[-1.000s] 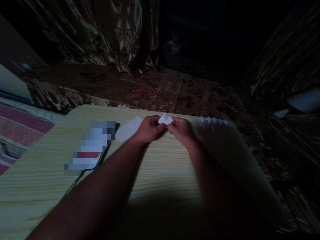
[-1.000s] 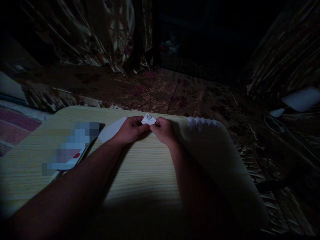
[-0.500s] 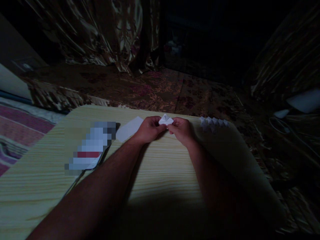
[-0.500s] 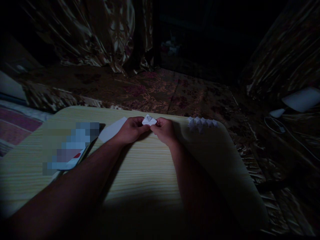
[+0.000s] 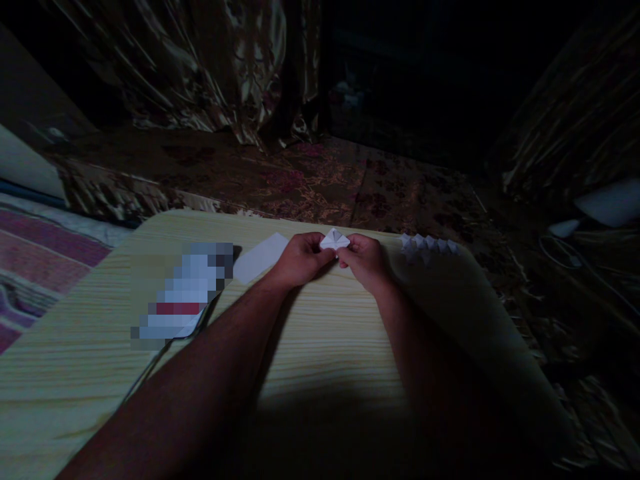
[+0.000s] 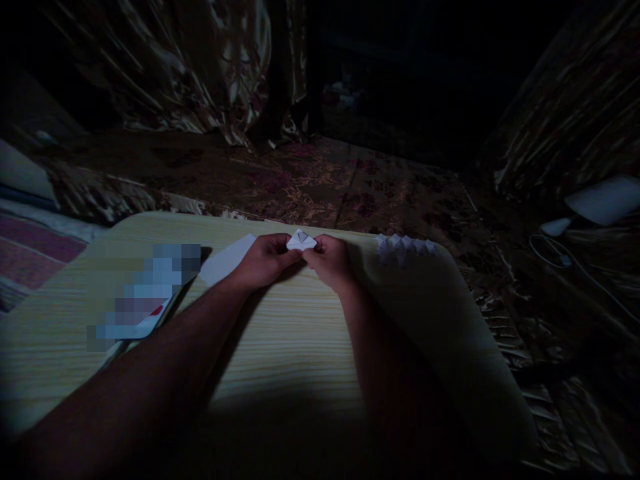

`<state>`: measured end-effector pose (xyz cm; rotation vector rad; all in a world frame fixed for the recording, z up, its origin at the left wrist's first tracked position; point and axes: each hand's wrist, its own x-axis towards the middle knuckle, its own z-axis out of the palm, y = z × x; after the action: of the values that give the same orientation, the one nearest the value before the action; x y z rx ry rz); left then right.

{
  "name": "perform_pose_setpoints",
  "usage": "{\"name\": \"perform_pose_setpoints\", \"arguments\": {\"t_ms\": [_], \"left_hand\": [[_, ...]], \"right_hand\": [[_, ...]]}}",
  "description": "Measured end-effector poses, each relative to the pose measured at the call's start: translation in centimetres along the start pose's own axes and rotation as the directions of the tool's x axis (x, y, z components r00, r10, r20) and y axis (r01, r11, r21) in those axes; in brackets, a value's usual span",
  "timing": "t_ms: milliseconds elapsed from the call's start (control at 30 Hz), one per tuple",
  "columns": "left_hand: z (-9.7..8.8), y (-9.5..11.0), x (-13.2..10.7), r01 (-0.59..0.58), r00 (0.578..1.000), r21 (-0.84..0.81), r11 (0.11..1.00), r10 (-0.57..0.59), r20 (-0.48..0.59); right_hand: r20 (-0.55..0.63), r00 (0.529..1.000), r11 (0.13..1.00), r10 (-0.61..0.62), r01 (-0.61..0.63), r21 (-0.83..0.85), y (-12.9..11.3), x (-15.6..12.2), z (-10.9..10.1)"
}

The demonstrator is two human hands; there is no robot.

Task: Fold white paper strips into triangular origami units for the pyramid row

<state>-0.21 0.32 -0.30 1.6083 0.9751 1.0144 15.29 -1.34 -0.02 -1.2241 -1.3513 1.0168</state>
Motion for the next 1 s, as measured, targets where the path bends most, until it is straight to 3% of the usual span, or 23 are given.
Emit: {"name": "perform_pose_setpoints", "arguments": {"t_ms": [200,867,1000], "left_hand": [[-0.01,-0.14,-0.07,-0.027,0.999,0.053,0.998,0.026,0.023],[-0.05,-0.20,-0.08,-0.054,0.996,0.005,0.999,0.054,0.076],[-0.10,-0.12,-0.07,-0.012,0.999,0.001,1.000,0.012,0.032]], "right_hand": [[0.008,1.000,1.000,0.000,0.000,-0.001,-0.01,-0.02,0.03],[-0.035,0.999,0.998,0.013,-0.015,-0.055,0.06,-0.10,0.21],[0.001,1.000,1.000,0.003,-0.003,-0.017,-0.10,-0.11,0.24]]}}
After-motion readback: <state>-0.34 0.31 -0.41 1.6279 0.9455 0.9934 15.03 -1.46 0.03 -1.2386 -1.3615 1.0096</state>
